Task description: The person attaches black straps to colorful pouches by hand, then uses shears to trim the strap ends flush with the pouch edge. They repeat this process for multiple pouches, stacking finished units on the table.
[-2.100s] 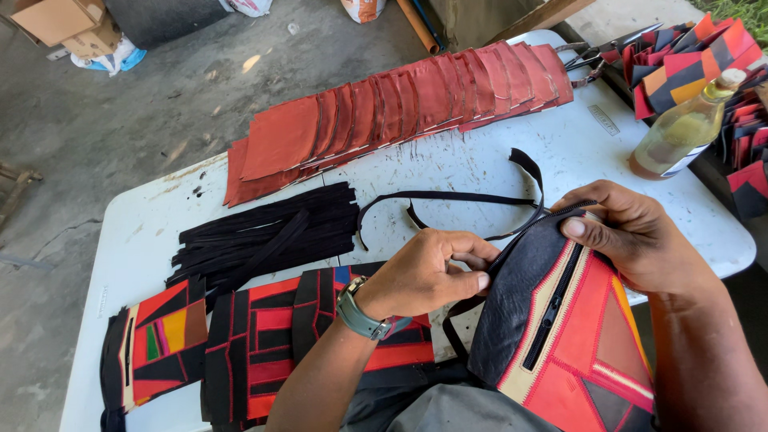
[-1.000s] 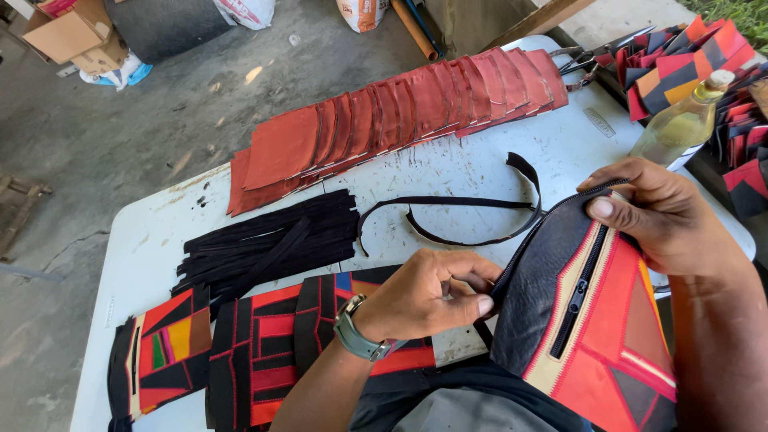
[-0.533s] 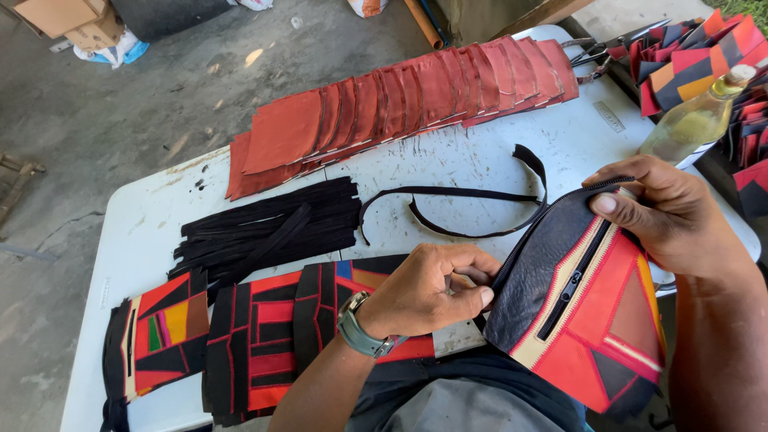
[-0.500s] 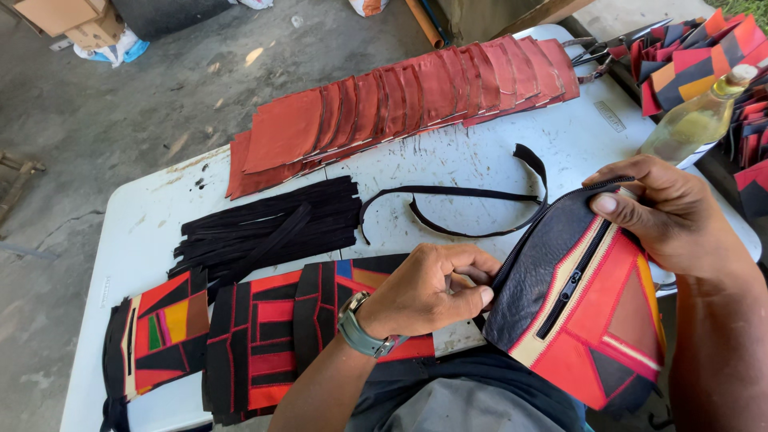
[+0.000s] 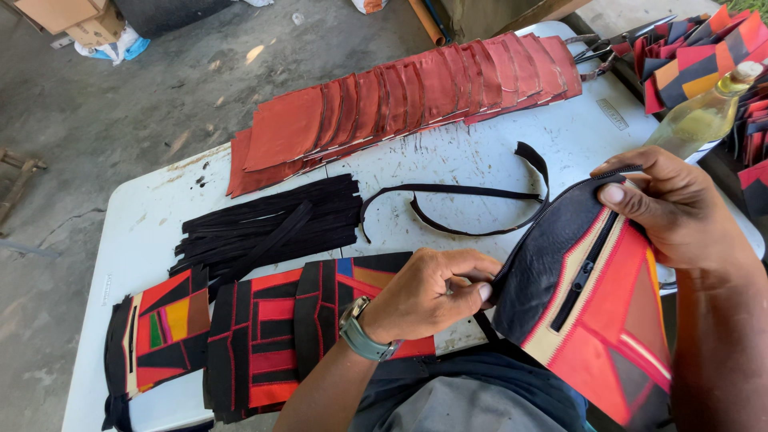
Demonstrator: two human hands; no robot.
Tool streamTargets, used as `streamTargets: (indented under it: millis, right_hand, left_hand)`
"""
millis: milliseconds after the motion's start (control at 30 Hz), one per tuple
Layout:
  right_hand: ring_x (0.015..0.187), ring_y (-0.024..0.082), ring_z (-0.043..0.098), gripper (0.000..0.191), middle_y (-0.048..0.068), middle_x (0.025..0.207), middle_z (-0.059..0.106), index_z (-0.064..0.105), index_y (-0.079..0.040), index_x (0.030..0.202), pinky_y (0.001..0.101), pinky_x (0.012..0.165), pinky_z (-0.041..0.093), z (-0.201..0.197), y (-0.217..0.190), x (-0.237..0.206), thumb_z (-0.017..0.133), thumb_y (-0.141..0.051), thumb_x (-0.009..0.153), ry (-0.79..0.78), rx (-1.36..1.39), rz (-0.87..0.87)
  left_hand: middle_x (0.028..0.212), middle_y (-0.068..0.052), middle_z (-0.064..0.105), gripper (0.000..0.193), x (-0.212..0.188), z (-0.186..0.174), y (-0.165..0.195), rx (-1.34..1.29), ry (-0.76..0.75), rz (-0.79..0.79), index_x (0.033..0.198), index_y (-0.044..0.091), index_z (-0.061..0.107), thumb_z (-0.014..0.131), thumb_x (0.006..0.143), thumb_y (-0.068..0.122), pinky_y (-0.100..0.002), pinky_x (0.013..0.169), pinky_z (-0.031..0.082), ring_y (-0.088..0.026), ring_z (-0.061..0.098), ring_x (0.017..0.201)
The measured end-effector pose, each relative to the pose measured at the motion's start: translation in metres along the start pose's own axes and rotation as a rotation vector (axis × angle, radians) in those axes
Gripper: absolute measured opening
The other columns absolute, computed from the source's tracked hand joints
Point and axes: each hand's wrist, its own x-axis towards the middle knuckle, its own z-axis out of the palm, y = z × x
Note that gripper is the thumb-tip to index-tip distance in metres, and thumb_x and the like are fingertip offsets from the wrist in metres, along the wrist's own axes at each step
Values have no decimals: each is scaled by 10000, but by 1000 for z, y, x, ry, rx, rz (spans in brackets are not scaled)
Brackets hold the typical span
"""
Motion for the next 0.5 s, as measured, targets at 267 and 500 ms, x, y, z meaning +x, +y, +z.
streamTargets:
  millis: [267,500]
  right_hand:
    - [776,22,545,225,-15,820,647,690,-33,1205,188,678,453,1,-1,-7,703,-109,994,36,-246,-88]
    - [805,36,600,209,2,902,683,677,-28,1211,202,692,495,-5,12,-2,679,-84,1009,18,-49,-71]
  left_hand:
    - [894,-45,687,234,-1,2,-6,-102,62,-122,1072,-66,707,614,1055,148,-235,749,534,-68,633,837]
    - [848,-4,663,233,2,6,-8,-69,56,-81,1074,-43,717,655,1039,179,-210,708,525,-31,606,793]
